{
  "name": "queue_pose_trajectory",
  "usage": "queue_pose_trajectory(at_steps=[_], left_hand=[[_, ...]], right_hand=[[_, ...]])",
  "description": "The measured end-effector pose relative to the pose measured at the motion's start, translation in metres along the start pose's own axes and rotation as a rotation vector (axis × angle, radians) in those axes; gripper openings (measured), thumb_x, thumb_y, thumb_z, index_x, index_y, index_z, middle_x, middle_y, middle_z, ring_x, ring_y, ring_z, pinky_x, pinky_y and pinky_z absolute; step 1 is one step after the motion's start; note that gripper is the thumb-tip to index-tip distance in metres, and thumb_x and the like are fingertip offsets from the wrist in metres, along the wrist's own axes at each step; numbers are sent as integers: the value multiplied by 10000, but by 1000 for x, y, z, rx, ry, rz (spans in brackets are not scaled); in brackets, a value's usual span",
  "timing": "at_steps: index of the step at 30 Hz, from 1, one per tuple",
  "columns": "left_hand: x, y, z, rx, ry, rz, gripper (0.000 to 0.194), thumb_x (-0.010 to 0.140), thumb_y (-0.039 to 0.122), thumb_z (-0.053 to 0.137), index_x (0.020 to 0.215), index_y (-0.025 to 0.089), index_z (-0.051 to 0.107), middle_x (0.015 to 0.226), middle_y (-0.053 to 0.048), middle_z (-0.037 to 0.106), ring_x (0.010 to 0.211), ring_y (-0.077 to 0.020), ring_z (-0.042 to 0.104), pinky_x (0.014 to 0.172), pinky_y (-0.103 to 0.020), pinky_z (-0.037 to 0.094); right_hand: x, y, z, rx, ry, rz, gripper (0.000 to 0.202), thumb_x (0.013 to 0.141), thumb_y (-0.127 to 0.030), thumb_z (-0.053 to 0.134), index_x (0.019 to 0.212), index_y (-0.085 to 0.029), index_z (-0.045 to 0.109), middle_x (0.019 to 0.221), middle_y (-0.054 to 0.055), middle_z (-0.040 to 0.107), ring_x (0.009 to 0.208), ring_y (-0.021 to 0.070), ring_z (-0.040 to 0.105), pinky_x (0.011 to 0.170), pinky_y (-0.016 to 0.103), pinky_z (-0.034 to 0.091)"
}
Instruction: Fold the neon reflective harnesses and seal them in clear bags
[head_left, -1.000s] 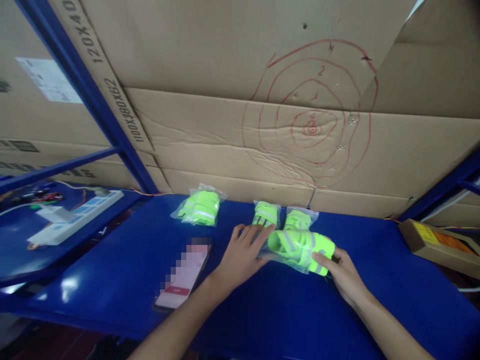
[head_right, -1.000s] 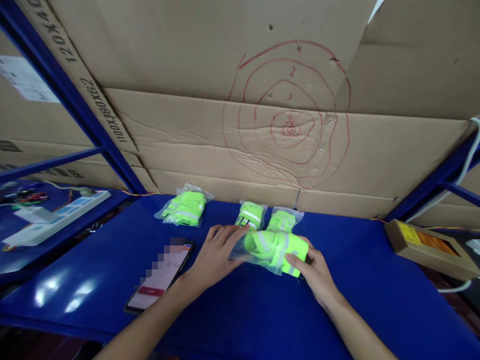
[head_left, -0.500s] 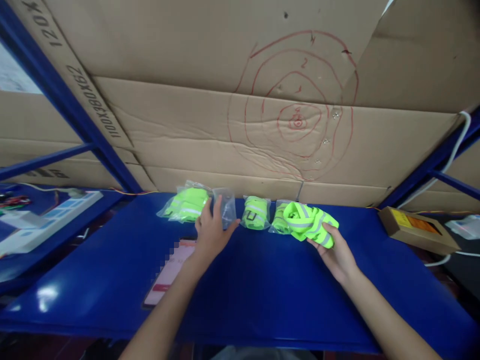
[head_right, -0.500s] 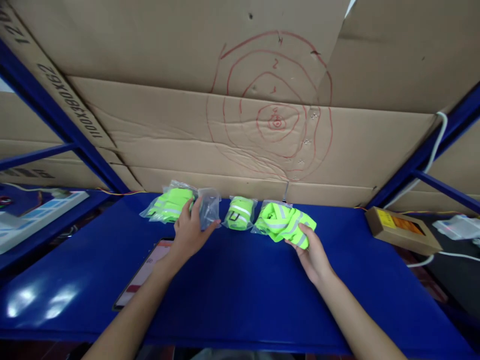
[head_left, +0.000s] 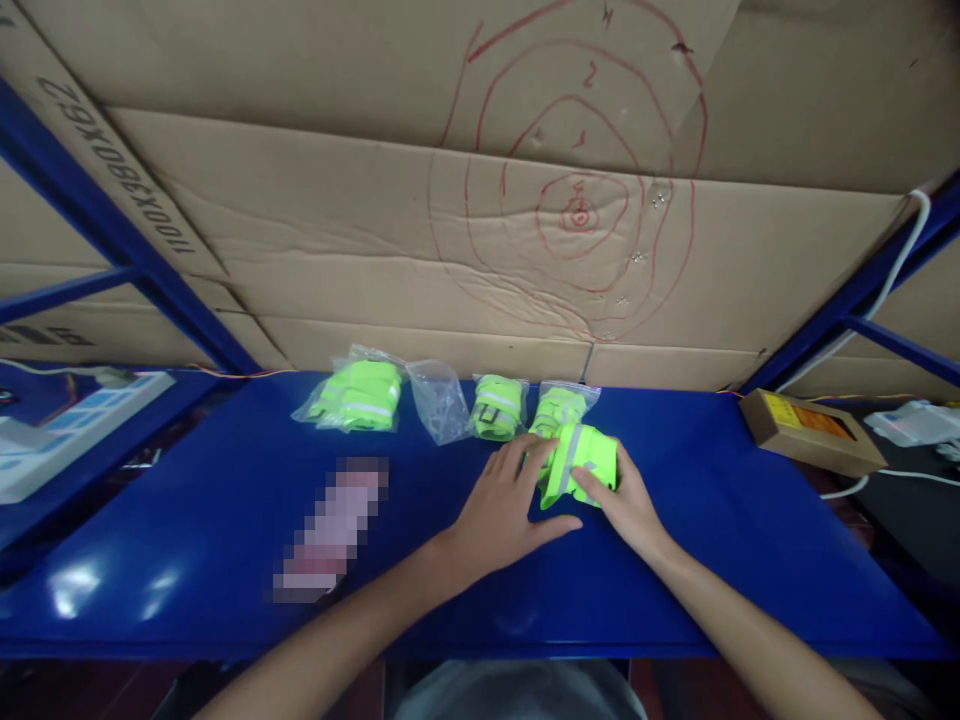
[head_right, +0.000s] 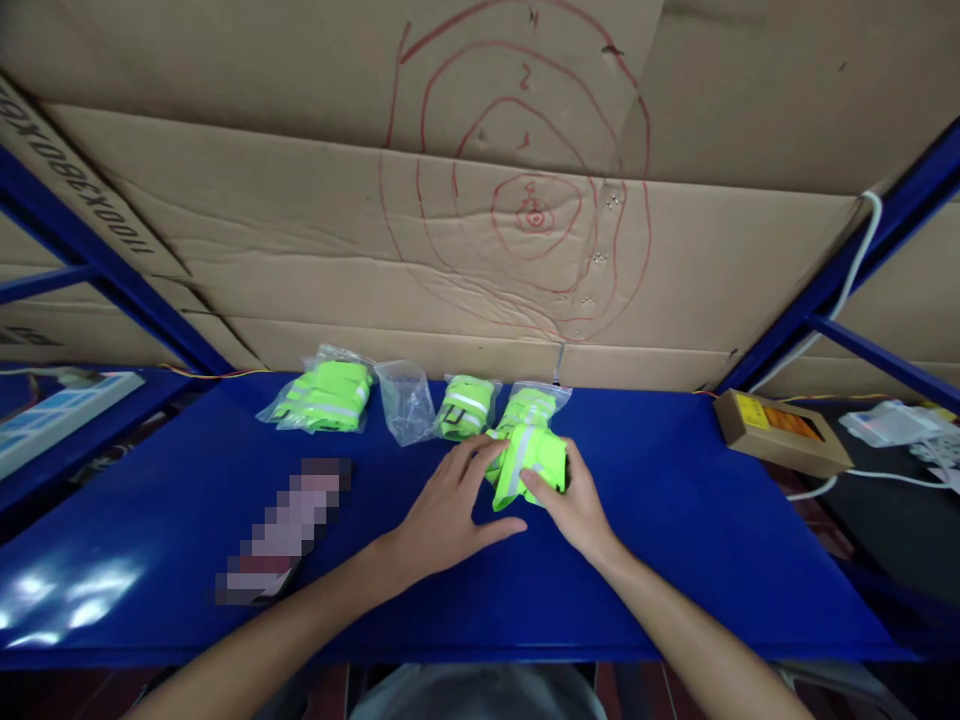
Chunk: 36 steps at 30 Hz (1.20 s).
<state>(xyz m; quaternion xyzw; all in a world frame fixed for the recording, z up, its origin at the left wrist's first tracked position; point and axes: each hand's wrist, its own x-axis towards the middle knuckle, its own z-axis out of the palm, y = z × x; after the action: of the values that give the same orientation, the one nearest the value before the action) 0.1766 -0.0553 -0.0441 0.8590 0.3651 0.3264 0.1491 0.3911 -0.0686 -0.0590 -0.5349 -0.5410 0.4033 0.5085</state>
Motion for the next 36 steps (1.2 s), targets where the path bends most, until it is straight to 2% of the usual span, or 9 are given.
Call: queue_pose_trajectory(at_steps=[4,7,12,14,16,19,27,33,36], left_hand=[[-2,-2,22,-360,-9,-173,972,792,675,769,1560,259,342,1590,-195,346,1519,-377,339,1225,-639,348],[-4,-5,23,-773,17,-379,912,795,697,752,1527,296,385,1623,-169,316,1510,-365,369,1147,-575,467],[0,-9,14,-1518,68,-844,772,817,592,793,1441,302,443,1348,-75,649,1170,-217,685,888,-310,607],[3,-11,13,-1567,116,-961,785,749,415,888,1407,280,482,1133,-37,727,970,-175,730,770,-252,600],[4,-13,12,-1578,134,-990,850,687,247,911,1422,265,485,1018,-15,745,858,-161,735,718,-238,592],[7,-12,8,-1591,179,-973,851,684,190,892,1433,245,492,1049,-27,758,837,-164,743,722,-247,601],[8,-15,2,-1636,247,-858,713,765,252,877,1403,256,559,1216,-53,735,965,-178,740,810,-266,612],[8,-16,-6,-1663,179,-741,918,643,70,871,1459,315,528,1405,-46,643,1135,-208,695,919,-294,578],[6,-18,-6,-1600,160,-701,966,602,40,867,1459,329,527,1331,-44,654,1086,-186,684,886,-268,551]], right_hand=[[-4,11,1,-359,-8,-395,752,869,-470,775,1488,-246,411,1546,170,455,1436,341,483,1181,540,441],[-6,13,0,-524,-105,-581,640,946,-352,701,1519,-291,422,1624,169,318,1463,335,461,1186,529,452],[-15,5,6,-748,-392,-813,593,1008,-120,509,1542,-374,458,1612,119,328,1489,293,434,1131,446,516],[-19,1,10,-740,-453,-905,563,1020,-179,539,1550,-345,445,1589,138,362,1485,292,437,1141,440,502],[-22,0,11,-701,-433,-953,643,984,-407,654,1567,-293,408,1553,175,399,1463,334,451,1177,510,453],[-21,1,6,-704,-314,-878,819,912,-588,695,1587,-284,346,1525,190,425,1443,390,443,1173,607,403],[-13,-3,-2,-616,-111,-558,561,1033,-390,546,1554,-291,363,1558,149,404,1500,325,383,1204,535,395],[-8,4,1,-341,61,-388,429,1083,-371,417,1495,-254,441,1447,129,563,1371,268,533,1138,495,465],[0,6,-3,-108,14,-176,427,1050,-430,488,1453,-289,487,1331,101,648,1089,239,674,929,432,575]])
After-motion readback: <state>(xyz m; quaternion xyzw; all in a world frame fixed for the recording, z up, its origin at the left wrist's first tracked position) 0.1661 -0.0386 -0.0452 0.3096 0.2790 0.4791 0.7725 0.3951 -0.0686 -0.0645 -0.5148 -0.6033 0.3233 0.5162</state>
